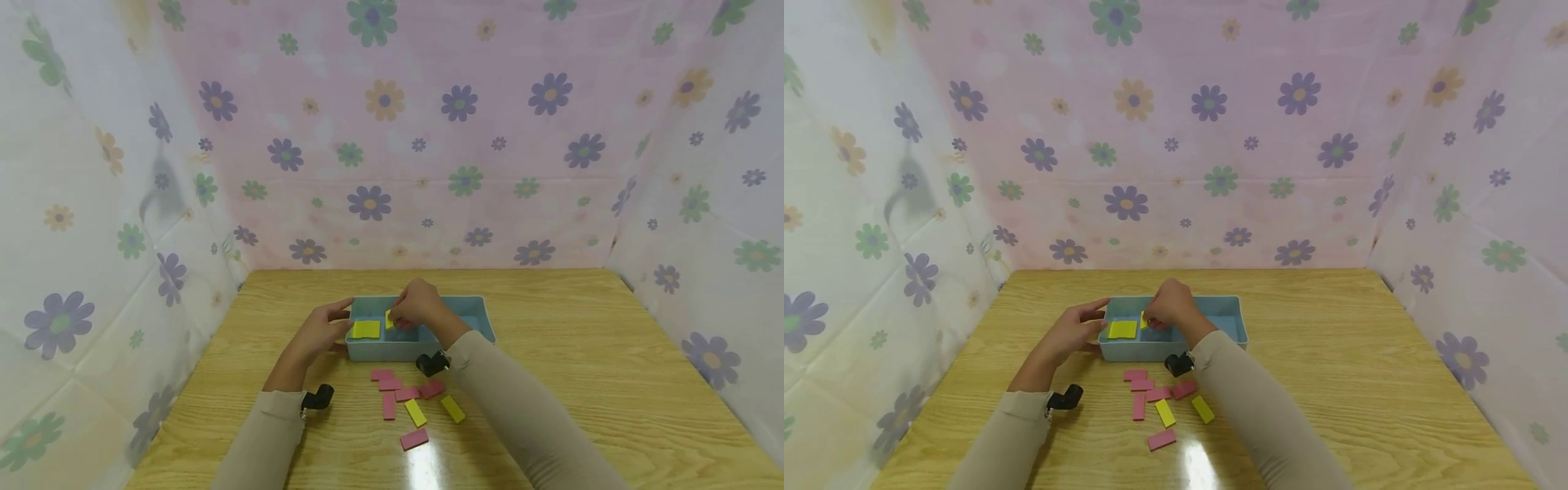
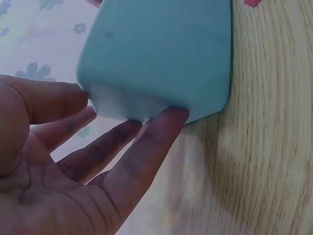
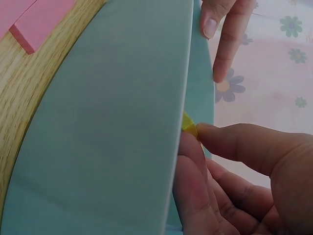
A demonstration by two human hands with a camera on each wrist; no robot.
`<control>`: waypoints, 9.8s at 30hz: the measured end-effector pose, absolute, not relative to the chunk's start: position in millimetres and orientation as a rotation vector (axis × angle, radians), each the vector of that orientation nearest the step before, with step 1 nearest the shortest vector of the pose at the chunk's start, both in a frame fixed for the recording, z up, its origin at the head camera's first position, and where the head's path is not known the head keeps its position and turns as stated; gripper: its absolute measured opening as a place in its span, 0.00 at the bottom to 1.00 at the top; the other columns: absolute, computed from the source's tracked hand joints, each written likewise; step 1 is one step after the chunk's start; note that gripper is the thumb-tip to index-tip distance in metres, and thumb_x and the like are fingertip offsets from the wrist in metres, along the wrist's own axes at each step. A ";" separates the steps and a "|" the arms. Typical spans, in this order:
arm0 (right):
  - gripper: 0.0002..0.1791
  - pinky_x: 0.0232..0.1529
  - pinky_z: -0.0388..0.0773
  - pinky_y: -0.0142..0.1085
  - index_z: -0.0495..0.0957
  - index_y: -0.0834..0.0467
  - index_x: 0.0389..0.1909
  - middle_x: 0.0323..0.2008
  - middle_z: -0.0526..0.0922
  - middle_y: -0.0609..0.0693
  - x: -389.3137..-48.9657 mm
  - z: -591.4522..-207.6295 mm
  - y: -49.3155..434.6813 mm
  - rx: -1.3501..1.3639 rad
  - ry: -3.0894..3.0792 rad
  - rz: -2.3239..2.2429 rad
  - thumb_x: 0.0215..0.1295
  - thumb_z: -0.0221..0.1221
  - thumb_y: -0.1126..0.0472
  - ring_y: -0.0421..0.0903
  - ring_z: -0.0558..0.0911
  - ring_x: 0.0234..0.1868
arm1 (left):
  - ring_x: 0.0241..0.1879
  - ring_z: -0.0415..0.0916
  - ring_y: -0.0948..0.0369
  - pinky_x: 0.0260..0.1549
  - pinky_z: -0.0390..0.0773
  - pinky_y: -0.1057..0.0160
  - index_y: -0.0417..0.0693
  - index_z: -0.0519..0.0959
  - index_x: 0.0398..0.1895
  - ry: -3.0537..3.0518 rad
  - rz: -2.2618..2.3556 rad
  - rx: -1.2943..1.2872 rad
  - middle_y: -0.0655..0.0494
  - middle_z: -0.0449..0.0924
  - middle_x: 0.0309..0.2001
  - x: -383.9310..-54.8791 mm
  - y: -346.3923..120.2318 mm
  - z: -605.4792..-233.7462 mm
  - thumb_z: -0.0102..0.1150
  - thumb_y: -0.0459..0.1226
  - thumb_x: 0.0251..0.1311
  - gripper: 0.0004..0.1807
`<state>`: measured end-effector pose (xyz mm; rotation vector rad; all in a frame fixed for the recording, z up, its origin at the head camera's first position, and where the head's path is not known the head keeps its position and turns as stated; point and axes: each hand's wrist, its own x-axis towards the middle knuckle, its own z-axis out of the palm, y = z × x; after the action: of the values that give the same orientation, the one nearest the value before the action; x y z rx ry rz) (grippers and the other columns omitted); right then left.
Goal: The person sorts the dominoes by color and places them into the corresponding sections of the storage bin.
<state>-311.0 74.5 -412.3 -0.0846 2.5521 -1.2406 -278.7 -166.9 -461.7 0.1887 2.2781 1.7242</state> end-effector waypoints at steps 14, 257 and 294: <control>0.03 0.33 0.89 0.42 0.91 0.61 0.29 0.23 0.89 0.53 -313.3 -412.7 70.6 -0.071 2.556 -1.239 0.58 0.73 0.65 0.49 0.90 0.28 | 0.66 0.75 0.40 0.44 0.88 0.45 0.56 0.63 0.81 2.288 1.722 0.186 0.37 0.65 0.75 -279.3 -168.1 -461.4 0.54 0.34 0.76 0.32; 0.16 0.51 0.87 0.49 0.86 0.60 0.49 0.47 0.88 0.58 -286.2 -400.1 133.7 -0.051 2.319 -1.662 0.63 0.73 0.59 0.60 0.88 0.50 | 0.67 0.73 0.41 0.45 0.87 0.42 0.60 0.64 0.80 2.264 1.755 0.154 0.37 0.67 0.73 -279.4 -167.2 -465.1 0.55 0.34 0.76 0.32; 0.09 0.40 0.90 0.44 0.87 0.63 0.39 0.34 0.91 0.56 -301.2 -412.4 98.2 0.031 2.412 -1.592 0.59 0.74 0.65 0.49 0.91 0.34 | 0.68 0.72 0.40 0.48 0.86 0.41 0.60 0.63 0.80 2.260 1.756 0.163 0.37 0.66 0.74 -281.7 -169.3 -465.4 0.55 0.34 0.76 0.32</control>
<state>-301.2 98.2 -412.4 0.0311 2.4117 -1.5920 -281.7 -169.3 -465.4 0.1631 2.2601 1.7563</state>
